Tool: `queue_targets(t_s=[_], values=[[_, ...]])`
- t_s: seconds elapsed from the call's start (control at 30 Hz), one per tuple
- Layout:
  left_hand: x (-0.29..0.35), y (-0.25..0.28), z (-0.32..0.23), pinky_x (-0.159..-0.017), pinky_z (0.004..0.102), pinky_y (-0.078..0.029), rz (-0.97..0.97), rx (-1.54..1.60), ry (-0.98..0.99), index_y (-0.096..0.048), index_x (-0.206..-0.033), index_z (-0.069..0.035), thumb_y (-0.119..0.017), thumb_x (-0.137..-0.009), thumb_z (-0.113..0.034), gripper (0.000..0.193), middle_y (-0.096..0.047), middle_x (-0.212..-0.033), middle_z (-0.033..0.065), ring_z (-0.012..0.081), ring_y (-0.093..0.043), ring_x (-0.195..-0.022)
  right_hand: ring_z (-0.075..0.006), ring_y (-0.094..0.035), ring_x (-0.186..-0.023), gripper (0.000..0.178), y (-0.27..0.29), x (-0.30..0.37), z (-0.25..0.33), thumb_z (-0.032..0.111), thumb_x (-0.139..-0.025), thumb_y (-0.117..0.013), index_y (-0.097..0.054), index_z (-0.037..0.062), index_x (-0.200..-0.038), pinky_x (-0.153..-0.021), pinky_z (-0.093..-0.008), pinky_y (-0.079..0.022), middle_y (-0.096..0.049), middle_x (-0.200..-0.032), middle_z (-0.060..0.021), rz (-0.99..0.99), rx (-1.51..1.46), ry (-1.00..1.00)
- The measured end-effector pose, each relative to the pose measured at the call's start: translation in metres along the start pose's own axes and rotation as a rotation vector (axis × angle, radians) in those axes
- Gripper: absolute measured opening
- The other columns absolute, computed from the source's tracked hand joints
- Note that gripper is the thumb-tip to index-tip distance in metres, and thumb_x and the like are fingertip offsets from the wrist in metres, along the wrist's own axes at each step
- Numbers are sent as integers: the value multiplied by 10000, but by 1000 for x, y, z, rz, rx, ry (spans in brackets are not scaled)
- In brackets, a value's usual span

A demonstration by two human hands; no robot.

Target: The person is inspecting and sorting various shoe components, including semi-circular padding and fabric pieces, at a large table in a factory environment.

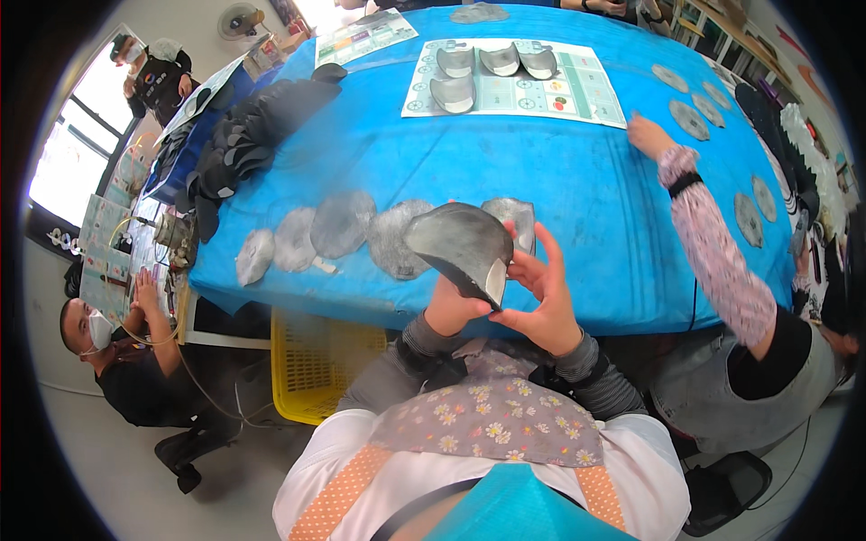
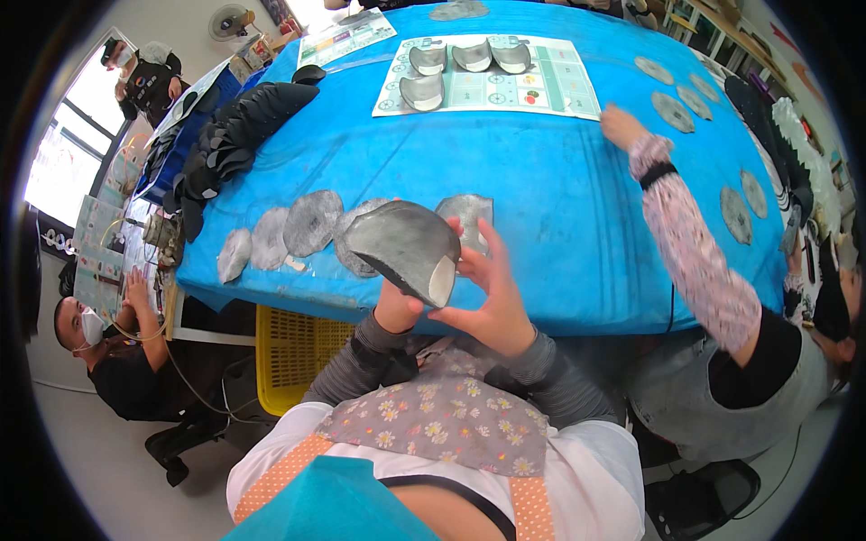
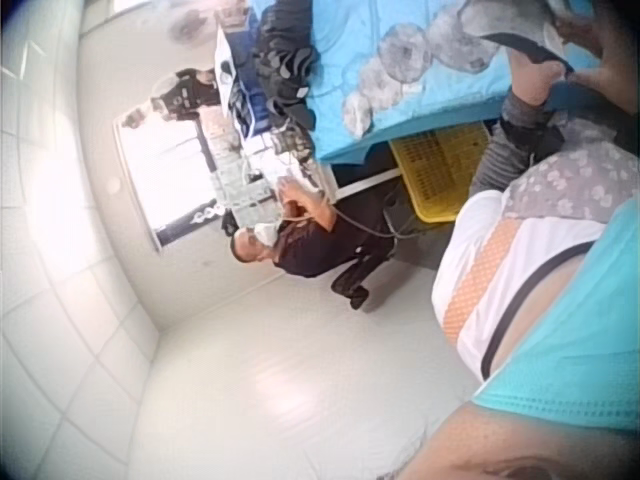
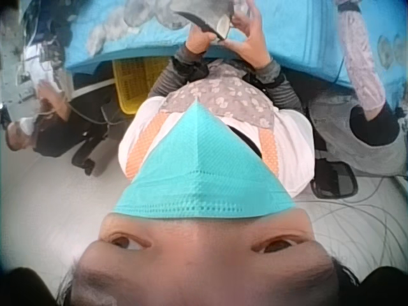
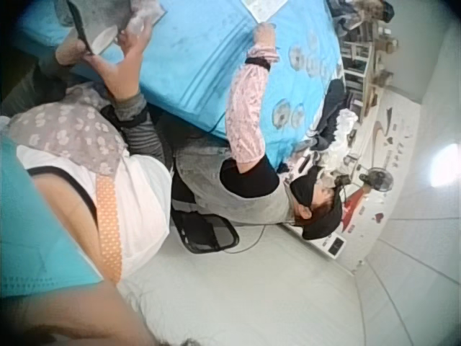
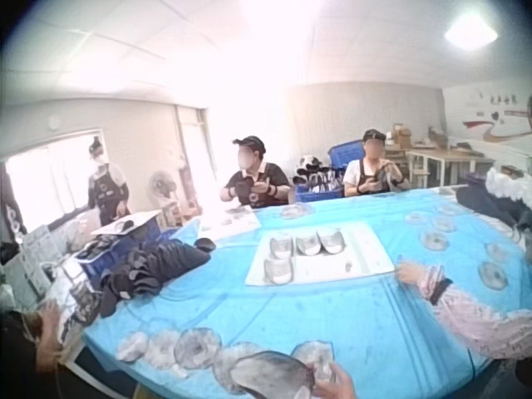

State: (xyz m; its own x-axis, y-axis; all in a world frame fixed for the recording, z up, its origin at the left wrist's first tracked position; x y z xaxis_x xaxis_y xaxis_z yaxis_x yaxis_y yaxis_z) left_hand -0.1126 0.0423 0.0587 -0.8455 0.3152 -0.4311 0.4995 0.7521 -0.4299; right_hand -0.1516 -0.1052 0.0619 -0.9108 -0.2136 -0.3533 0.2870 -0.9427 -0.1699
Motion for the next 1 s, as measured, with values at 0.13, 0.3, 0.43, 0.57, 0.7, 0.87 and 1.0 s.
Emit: queue_targets(t_s=[0.13, 0.3, 0.43, 0.57, 0.7, 0.87, 1.0], values=[[8, 6, -5, -1087, 462, -380, 11, -70, 156, -209, -1497, -68, -836, -636, -588, 1185, -379, -1471, 194, 317, -434, -1328, -306, -528, -1240, 1188, -2, 1, -1, 33, -671, -859, -25, 68, -1517, -1062, -444, -383, -515, -1352, -208, 15, 83, 4], [3, 12, 1, -1066, 465, -401, 49, -15, 136, -294, -1462, -25, -829, -658, -574, 1110, -377, -1485, 171, 313, -431, -1332, -312, -537, -1236, 1171, -1, 2, -4, 28, -691, -837, -8, 64, -1516, -1066, -448, -380, -520, -1347, -208, 0, 66, -28], [9, 10, 7, -1066, 465, -397, 97, -50, 127, -334, -1449, -23, -846, -651, -544, 1082, -397, -1477, 165, 306, -425, -1337, -308, -553, -1215, 1125, 0, 3, -5, 25, -723, -795, 4, 57, -1514, -1060, -454, -391, -524, -1343, -206, -4, 30, -39], [14, 12, 8, -1072, 448, -388, 80, -39, 153, -336, -1454, -27, -853, -647, -536, 1086, -402, -1475, 166, 296, -418, -1342, -301, -564, -1201, 1093, -4, 5, -7, 33, -739, -775, 2, 36, -1506, -1055, -455, -402, -533, -1333, -200, -19, 22, -20], [13, 14, 9, -1053, 442, -407, 99, -40, 162, -318, -1460, -20, -844, -655, -545, 1095, -394, -1479, 176, 289, -421, -1339, -284, -576, -1170, 1092, -2, 7, -10, 25, -722, -791, -27, 25, -1502, -1045, -446, -413, -529, -1320, -179, -35, 40, -26], [13, 20, 7, -1059, 420, -402, -32, 17, 144, -295, -1455, -6, -817, -677, -573, 1095, -400, -1473, 176, 277, -450, -1314, -257, -574, -1154, 1046, 2, 6, -15, 15, -703, -798, -115, 18, -1495, -1025, -420, -433, -424, -1401, -153, 6, 262, 8], [17, 24, 2, -1050, 386, -401, -49, -7, 99, -332, -1431, -18, -833, -703, -439, 979, -446, -1433, 132, 230, -472, -1277, -242, -545, -1183, 1079, -2, 8, -15, 10, -700, -754, -57, 59, -1523, -1026, -414, -427, -370, -1454, -119, 36, 251, -19]])
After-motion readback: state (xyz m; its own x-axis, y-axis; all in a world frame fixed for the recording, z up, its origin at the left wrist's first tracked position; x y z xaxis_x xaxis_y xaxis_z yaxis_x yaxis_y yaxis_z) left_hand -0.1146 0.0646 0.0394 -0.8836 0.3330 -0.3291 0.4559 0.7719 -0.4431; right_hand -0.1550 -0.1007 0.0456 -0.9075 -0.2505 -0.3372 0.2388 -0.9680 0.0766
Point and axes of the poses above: each hand's wrist, its own x-axis away from the middle knuckle, its own y-axis out of the back of the hand, z = x × y, the point moved 1 cm from there along -x, towards the middle knuckle
